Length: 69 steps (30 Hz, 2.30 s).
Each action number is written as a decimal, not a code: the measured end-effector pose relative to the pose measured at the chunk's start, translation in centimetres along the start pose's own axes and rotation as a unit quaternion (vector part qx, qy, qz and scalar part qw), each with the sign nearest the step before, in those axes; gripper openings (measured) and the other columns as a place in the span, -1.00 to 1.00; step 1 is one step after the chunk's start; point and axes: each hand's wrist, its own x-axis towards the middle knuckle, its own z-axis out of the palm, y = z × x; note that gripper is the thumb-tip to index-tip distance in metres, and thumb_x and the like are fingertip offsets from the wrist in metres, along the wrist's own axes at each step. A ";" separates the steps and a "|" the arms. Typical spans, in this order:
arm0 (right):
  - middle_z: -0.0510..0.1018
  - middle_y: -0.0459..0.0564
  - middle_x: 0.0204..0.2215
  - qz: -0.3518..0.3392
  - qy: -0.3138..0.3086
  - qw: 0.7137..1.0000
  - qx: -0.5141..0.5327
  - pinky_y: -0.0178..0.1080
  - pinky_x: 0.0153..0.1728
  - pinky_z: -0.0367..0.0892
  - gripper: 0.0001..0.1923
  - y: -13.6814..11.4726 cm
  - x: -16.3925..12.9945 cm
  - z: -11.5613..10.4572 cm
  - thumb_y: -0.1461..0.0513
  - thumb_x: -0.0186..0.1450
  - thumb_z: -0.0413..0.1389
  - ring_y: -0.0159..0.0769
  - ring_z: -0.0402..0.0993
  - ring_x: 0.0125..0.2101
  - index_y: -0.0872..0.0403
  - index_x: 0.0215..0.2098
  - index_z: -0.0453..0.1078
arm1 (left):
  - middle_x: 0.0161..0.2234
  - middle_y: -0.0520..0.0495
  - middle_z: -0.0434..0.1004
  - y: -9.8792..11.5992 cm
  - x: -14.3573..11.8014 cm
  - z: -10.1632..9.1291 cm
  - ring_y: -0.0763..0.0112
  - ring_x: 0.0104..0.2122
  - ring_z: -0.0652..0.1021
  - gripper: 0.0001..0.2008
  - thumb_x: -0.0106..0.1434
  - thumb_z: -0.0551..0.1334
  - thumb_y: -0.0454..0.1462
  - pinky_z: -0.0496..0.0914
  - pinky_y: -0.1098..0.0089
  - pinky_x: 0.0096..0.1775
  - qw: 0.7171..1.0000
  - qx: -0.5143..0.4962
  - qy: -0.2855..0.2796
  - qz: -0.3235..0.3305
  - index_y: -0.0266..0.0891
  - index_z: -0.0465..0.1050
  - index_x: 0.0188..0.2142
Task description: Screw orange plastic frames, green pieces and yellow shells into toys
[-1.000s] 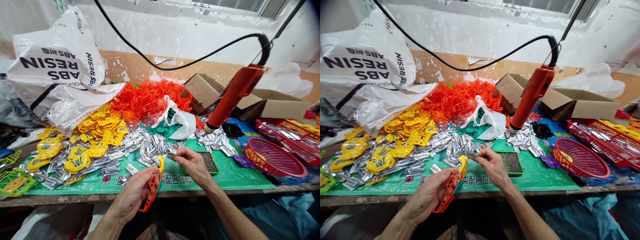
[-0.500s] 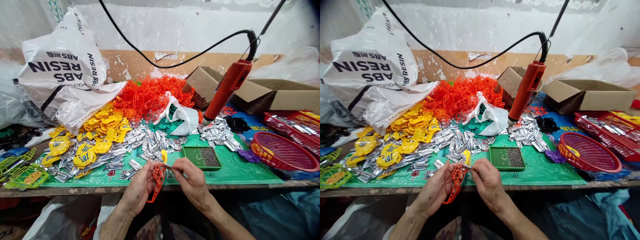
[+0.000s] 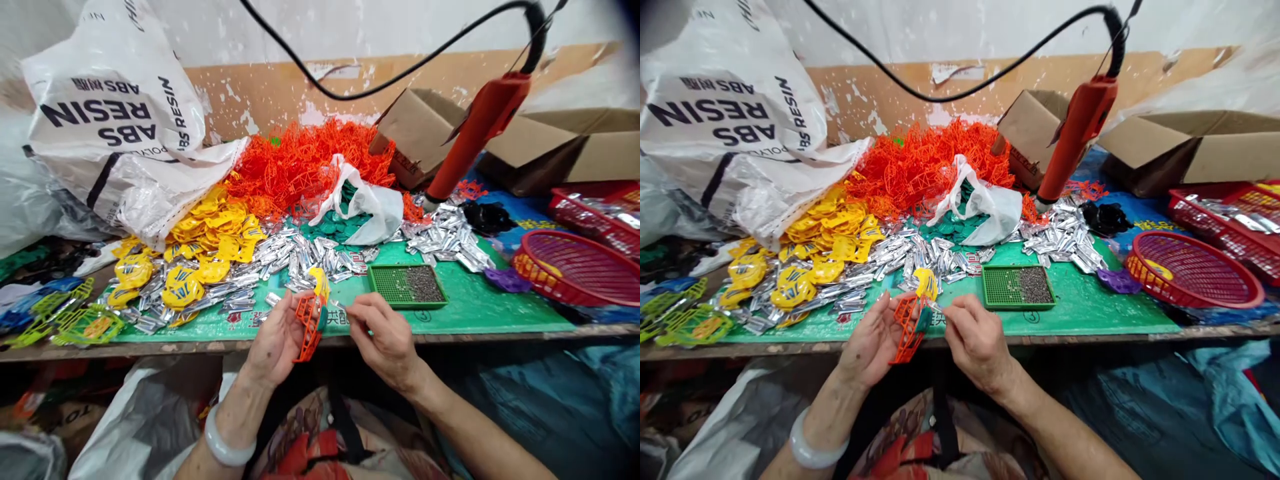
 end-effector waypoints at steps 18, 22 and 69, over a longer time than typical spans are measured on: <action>0.43 0.07 -0.40 -0.109 0.038 0.986 -0.123 -0.27 -0.46 0.19 -0.73 0.1 -1.4 1.2 0.47 0.25 0.02 -0.34 0.26 -0.46 0.17 -0.13 0.40 | -0.24 -0.09 0.60 -1.5 0.0 0.0 0.39 -0.27 0.54 -0.66 0.13 0.36 -0.09 0.44 0.44 -0.16 0.992 0.067 0.009 0.103 -0.28 0.57 -0.19; 0.44 0.07 -0.41 -0.104 0.030 0.985 -0.133 -0.26 -0.46 0.19 -0.72 -0.3 -1.2 1.3 0.45 0.27 -0.02 -0.32 0.27 -0.46 0.15 -0.10 0.39 | -0.15 -0.08 0.59 -2.2 -0.3 0.2 0.33 -0.16 0.52 -0.70 0.23 0.28 -0.12 0.38 0.40 -0.07 0.985 0.109 -0.021 0.130 -0.22 0.54 -0.10; 0.50 0.02 -0.35 0.105 -0.140 0.944 -0.280 -0.25 -0.30 0.24 -0.96 4.4 3.7 2.1 0.26 0.23 0.17 -0.22 0.40 -0.29 0.06 -0.32 0.44 | -0.32 -0.10 0.65 -0.5 -4.2 -4.6 0.28 -0.33 0.58 -0.58 -0.19 0.53 -0.27 0.46 0.42 -0.23 0.998 -0.008 0.055 -0.038 -0.19 0.60 -0.25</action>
